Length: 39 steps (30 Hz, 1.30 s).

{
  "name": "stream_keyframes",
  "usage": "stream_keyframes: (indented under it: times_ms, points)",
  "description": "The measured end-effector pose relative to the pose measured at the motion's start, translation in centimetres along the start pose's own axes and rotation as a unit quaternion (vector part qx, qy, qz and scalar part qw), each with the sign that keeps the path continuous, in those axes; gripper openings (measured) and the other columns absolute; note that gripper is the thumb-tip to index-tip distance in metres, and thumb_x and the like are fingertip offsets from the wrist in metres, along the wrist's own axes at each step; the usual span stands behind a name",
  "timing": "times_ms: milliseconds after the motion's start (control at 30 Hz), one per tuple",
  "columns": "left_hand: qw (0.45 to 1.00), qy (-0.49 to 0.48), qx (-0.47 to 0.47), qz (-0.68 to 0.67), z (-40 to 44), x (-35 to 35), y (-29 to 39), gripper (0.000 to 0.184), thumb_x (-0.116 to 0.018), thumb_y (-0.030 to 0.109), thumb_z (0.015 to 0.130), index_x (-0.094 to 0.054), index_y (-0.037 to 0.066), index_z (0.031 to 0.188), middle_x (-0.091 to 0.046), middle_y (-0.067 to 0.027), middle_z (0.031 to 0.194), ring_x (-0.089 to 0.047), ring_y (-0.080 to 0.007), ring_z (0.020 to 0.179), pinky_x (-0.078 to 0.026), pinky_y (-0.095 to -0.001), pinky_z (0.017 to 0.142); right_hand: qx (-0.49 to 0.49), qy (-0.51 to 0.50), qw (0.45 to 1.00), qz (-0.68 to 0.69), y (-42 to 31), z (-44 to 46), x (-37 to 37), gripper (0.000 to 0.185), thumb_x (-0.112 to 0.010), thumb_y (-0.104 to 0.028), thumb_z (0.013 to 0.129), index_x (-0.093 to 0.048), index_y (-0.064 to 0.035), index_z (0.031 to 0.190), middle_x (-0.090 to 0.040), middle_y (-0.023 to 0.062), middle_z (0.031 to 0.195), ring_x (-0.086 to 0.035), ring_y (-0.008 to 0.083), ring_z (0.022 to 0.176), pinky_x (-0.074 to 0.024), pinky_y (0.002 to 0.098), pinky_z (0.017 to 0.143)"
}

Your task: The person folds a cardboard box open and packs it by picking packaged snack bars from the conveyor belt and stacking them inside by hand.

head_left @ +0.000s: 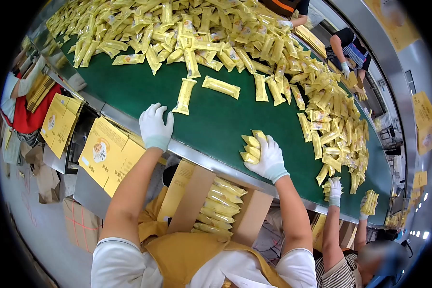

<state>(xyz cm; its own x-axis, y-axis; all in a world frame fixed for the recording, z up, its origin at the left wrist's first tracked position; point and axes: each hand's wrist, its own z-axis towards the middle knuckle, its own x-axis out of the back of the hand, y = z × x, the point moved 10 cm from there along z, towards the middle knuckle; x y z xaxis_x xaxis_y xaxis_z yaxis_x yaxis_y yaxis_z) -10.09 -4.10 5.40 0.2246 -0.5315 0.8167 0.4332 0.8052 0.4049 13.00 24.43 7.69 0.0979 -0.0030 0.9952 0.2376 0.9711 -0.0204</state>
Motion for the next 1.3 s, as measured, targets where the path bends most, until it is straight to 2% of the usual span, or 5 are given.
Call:
stream_keyframes:
  times_ms: [333,600,767,1033,1300]
  points:
    - [1.0,-0.006,0.012,-0.005,0.2,0.0,-0.3,0.029,-0.062,0.031,0.094,-0.073,0.01,0.11,-0.066,-0.0092,0.126,-0.056,-0.0269,0.126,-0.038,-0.0426,0.109,-0.021,0.001,0.944,0.33,-1.7,-3.3,11.5,0.115,-0.087,-0.032,0.067,-0.024,0.0072,0.154,-0.051,0.0257,0.134,-0.055,0.0372,0.123,-0.0451,0.04,0.107]
    - [1.0,0.001,0.007,-0.007,0.1,0.1,-0.4,0.029,-0.061,0.03,0.093,-0.073,0.01,0.109,-0.066,-0.0085,0.127,-0.056,-0.0262,0.125,-0.038,-0.0415,0.11,0.196,-0.248,0.946,-0.073,-16.3,-10.8,10.2,0.104,-0.085,-0.042,0.058,-0.043,-0.0021,0.144,-0.054,0.0156,0.11,-0.056,0.031,0.102,-0.0458,0.044,0.082]
    - [1.0,-0.003,0.003,-0.002,0.2,0.0,-0.4,0.029,-0.061,0.03,0.092,-0.074,0.01,0.109,-0.066,-0.0083,0.126,-0.057,-0.0256,0.124,-0.038,-0.0411,0.11,0.182,-0.307,0.933,-0.048,-19.8,-13.8,3.9,0.108,-0.084,-0.051,0.063,-0.04,-0.001,0.148,-0.054,0.0184,0.115,-0.057,0.0327,0.106,-0.0465,0.0444,0.085]
    - [1.0,-0.001,0.007,-0.001,0.2,0.0,-0.4,0.029,-0.061,0.03,0.092,-0.074,0.01,0.108,-0.067,-0.0078,0.126,-0.056,-0.025,0.124,-0.039,-0.0409,0.109,0.118,-0.148,0.978,-0.085,-20.4,-16.6,-1.3,0.084,-0.067,-0.049,0.084,-0.042,0.0009,0.147,-0.057,0.0171,0.113,-0.057,0.0311,0.103,-0.0475,0.0436,0.079]
    - [0.999,0.034,-0.016,-0.025,-0.1,0.2,-0.4,0.026,-0.064,0.026,0.089,-0.074,0.009,0.106,-0.067,-0.0097,0.123,-0.057,-0.0272,0.123,-0.04,-0.042,0.107,0.061,0.028,0.983,0.172,-15.9,-14.9,5.4,0.072,-0.081,-0.037,0.076,-0.051,0.0017,0.129,-0.056,0.0171,0.111,-0.058,0.0304,0.099,-0.0469,0.04,0.079]
